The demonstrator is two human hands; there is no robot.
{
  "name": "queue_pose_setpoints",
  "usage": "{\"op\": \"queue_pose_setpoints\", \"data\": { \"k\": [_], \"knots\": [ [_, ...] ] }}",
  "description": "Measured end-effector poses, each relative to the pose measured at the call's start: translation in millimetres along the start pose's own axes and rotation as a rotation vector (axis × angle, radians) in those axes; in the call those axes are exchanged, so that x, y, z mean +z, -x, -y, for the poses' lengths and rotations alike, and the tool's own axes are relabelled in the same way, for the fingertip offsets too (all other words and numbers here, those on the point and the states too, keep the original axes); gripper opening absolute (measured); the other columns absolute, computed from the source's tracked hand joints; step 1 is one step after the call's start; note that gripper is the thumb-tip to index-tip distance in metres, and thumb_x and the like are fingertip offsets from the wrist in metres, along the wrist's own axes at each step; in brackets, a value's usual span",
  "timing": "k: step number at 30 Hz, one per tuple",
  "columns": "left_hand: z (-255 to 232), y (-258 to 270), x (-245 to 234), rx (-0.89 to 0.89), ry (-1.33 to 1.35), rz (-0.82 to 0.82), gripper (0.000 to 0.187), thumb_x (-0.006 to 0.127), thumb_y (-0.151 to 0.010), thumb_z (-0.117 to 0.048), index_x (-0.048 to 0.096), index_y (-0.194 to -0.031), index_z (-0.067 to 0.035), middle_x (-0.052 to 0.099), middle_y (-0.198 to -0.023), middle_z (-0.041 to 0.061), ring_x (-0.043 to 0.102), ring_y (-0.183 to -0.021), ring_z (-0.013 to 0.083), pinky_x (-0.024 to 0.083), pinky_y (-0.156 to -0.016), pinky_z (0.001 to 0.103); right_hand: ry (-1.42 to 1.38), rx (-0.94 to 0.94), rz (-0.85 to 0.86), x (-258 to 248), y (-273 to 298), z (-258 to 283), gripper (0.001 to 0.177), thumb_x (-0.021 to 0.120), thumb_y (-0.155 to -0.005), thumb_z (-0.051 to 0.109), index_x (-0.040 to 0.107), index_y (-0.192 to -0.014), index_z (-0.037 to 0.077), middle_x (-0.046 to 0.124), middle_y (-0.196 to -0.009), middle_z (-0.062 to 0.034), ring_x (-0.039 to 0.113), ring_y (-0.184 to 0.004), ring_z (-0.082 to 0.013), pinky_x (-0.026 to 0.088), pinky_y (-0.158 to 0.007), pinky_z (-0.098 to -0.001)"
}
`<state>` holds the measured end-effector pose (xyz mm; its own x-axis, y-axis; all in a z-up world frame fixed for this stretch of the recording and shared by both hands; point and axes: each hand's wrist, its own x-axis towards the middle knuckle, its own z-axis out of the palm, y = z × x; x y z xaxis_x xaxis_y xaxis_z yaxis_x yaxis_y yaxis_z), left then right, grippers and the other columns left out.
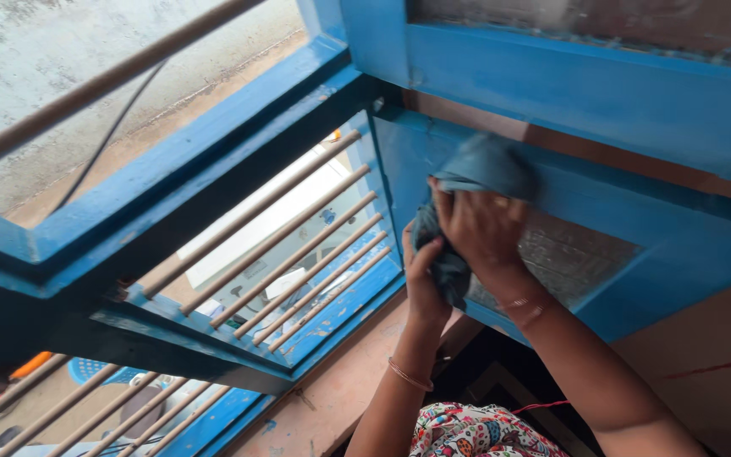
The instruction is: The person wipes the blue metal window frame and the textured glass pane with a cloth. They clean the horizontal bars and the surrounding frame, moving the cloth across different sections of the window.
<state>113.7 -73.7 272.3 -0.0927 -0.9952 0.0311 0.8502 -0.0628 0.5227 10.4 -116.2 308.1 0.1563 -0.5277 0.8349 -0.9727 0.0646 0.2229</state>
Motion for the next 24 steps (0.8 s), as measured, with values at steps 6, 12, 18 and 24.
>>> {"op": "queue_pose_setpoints", "data": {
  "k": [6,12,18,24],
  "knots": [
    [-23,-26,-42,-0.112,0.021,-0.158,0.037,0.06,-0.096,-0.026,0.058,-0.127,-0.006,0.07,-0.109,0.006,0.069,-0.098,0.0163,0.057,-0.086,0.031,-0.184,-0.208,0.0,30,-24,55,0.022,0.062,-0.108,0.034,0.074,-0.112,0.016,0.071,-0.109,0.0014,0.064,-0.099,-0.0146,0.039,-0.085,-0.0339],
    [-13,-30,-83,-0.176,-0.101,-0.24,0.03,0.057,-0.097,-0.03,0.061,-0.116,-0.007,0.069,-0.104,0.005,0.071,-0.092,0.0145,0.058,-0.081,0.03,0.0,-0.339,-0.144,47,1,77,0.032,0.061,-0.098,0.036,0.068,-0.122,0.016,0.071,-0.12,0.0023,0.065,-0.11,-0.0127,0.043,-0.099,-0.0312],
    [53,-38,-188,-0.3,-0.219,-0.222,0.03,0.059,-0.1,-0.026,0.067,-0.117,-0.002,0.069,-0.099,0.007,0.066,-0.085,0.0165,0.051,-0.073,0.03,-0.158,-0.412,0.316,142,125,92,0.028,0.058,-0.107,0.038,0.067,-0.122,0.016,0.064,-0.099,0.0013,0.058,-0.083,-0.0181,0.042,-0.078,-0.0347],
    [117,-36,-286,-0.569,-0.402,-0.392,0.032,0.057,-0.102,-0.023,0.065,-0.123,0.0,0.074,-0.112,0.009,0.072,-0.093,0.0157,0.057,-0.08,0.03,-0.107,-0.473,0.097,182,205,119,0.035,0.059,-0.093,0.031,0.068,-0.122,0.015,0.066,-0.129,0.0032,0.058,-0.117,-0.0167,0.042,-0.103,-0.0308]
  ]
}}
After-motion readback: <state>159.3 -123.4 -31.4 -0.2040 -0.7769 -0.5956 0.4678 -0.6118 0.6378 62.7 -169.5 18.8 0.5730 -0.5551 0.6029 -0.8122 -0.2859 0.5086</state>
